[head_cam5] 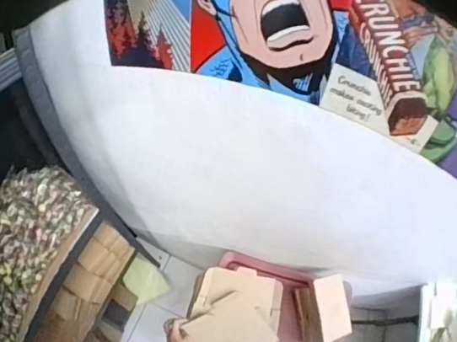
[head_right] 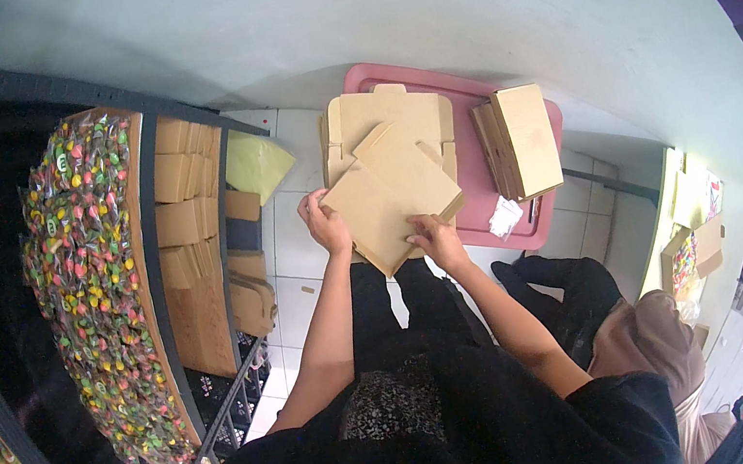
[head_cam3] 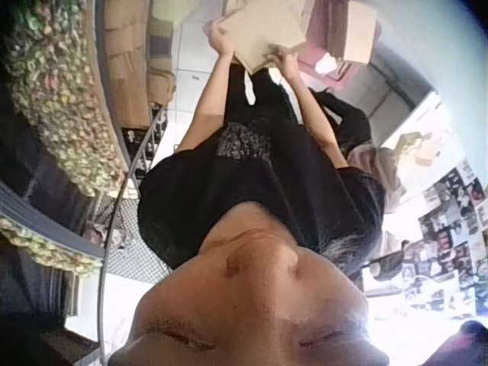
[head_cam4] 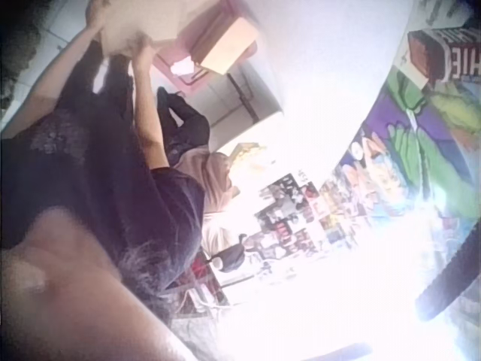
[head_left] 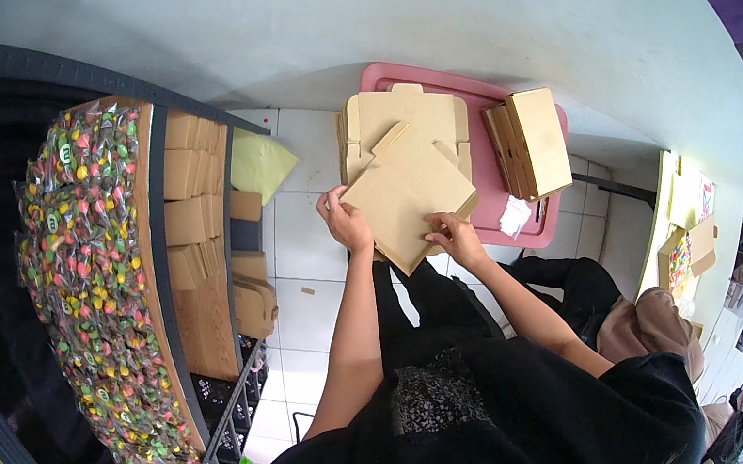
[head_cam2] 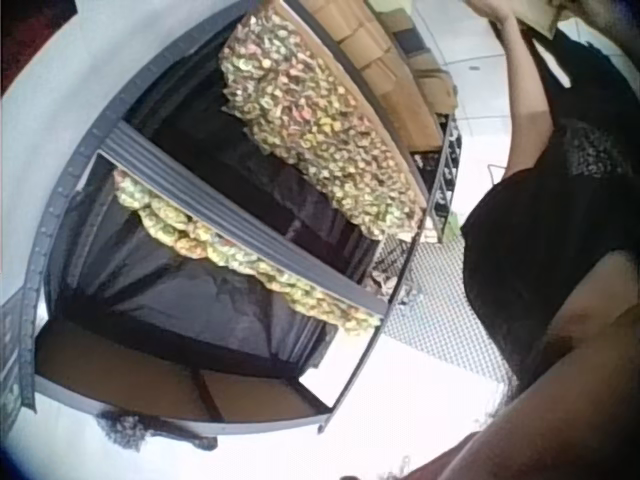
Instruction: The person assembles flat-packed cardboard boxes by hand. They pick up a flat sheet, fold the side flaps and bottom panels to form a box, and place the finished box on a growing stack on a pink tray. The process is repeated continuously throughout the clip.
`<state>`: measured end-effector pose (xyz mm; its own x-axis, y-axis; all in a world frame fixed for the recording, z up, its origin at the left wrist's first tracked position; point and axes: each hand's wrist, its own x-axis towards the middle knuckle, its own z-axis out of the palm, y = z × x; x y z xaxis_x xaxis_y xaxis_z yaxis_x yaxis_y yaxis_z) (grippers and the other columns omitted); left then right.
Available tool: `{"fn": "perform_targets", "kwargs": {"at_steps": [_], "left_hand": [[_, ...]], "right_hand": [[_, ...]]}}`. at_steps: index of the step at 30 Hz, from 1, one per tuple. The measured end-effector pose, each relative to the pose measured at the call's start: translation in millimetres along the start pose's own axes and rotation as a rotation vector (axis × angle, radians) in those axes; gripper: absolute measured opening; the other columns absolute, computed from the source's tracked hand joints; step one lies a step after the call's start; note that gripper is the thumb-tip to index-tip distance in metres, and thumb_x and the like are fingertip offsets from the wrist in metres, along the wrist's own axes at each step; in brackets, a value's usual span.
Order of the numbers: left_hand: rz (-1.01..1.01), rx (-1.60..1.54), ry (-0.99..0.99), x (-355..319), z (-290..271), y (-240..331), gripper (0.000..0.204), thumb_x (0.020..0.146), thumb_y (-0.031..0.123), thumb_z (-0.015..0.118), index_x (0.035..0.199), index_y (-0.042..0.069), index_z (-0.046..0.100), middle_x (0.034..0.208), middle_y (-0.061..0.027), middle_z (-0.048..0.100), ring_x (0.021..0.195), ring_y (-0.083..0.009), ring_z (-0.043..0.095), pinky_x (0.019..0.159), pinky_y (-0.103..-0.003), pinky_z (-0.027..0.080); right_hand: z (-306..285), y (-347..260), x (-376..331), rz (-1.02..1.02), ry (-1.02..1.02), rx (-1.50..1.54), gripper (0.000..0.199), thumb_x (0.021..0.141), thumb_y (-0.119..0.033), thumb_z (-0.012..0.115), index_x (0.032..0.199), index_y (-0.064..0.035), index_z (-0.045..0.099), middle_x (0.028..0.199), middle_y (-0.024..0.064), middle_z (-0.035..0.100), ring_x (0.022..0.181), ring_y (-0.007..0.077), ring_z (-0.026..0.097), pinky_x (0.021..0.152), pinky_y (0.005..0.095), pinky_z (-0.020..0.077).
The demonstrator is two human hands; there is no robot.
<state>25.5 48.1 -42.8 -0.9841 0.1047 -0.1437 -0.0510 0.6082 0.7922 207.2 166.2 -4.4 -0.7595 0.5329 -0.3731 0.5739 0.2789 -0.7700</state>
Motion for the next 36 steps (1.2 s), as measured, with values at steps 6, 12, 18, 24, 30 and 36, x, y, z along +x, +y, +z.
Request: {"fn": "perform_targets", "kwargs": {"at_steps": [6,12,18,24,30,36], "left_hand": [[-0.054,-0.148,0.094,5,1,-9,0.020,0.077,-0.001,0.045,0.087,0.007,0.060,0.105,-0.0117,0.052,0.104,-0.0306,0.052,0.090,-0.040,0.041],[-0.001,-0.355,0.051,6,-1,-14,0.015,0.077,0.002,0.046,0.084,0.005,0.059,0.094,-0.0107,0.055,0.097,-0.0278,0.051,0.089,-0.037,0.040],[0.084,-0.308,0.016,6,-9,-8,0.016,0.078,0.000,0.045,0.085,0.004,0.059,0.094,-0.0109,0.055,0.096,-0.0287,0.053,0.087,-0.038,0.041],[0.011,-0.140,-0.017,5,-10,10,0.020,0.078,0.001,0.046,0.093,0.002,0.059,0.101,-0.0139,0.053,0.103,-0.0305,0.052,0.092,-0.038,0.040],[0.041,-0.425,-0.041,-3,5,13,0.036,0.089,0.015,0.050,0.124,0.006,0.046,0.120,-0.0186,0.047,0.115,-0.0323,0.046,0.100,-0.040,0.036],[-0.058,-0.511,-0.217,-4,11,8,0.030,0.099,0.022,0.043,0.123,0.004,0.045,0.124,-0.0173,0.050,0.119,-0.0316,0.047,0.103,-0.041,0.034]], "right_hand": [[-30,13,20,-0.127,0.445,-0.332,0.039,0.087,-0.021,0.064,0.122,-0.0058,0.054,0.123,0.0194,0.052,0.117,0.0350,0.048,0.094,0.0438,0.0418],[-82,6,66,0.235,0.066,0.195,0.052,0.086,-0.031,0.069,0.126,-0.0027,0.053,0.100,0.0117,0.067,0.088,0.0221,0.064,0.086,0.0354,0.0474],[-91,-36,56,0.285,-0.330,0.372,0.048,0.087,-0.036,0.068,0.118,0.0003,0.059,0.104,0.0100,0.066,0.092,0.0162,0.061,0.085,0.0322,0.0475],[-69,-62,38,0.363,-0.455,0.398,0.047,0.098,-0.035,0.049,0.131,-0.0015,0.049,0.114,0.0109,0.062,0.104,0.0167,0.057,0.093,0.0319,0.0434],[-48,-88,27,0.188,-0.383,0.169,0.052,0.100,-0.033,0.043,0.142,-0.0036,0.036,0.132,0.0182,0.051,0.126,0.0251,0.043,0.107,0.0337,0.0305],[-9,-63,38,-0.093,-0.265,0.273,0.064,0.093,-0.019,0.054,0.148,-0.0078,0.024,0.152,0.0188,0.026,0.141,0.0290,0.024,0.114,0.0362,0.0197]]}}
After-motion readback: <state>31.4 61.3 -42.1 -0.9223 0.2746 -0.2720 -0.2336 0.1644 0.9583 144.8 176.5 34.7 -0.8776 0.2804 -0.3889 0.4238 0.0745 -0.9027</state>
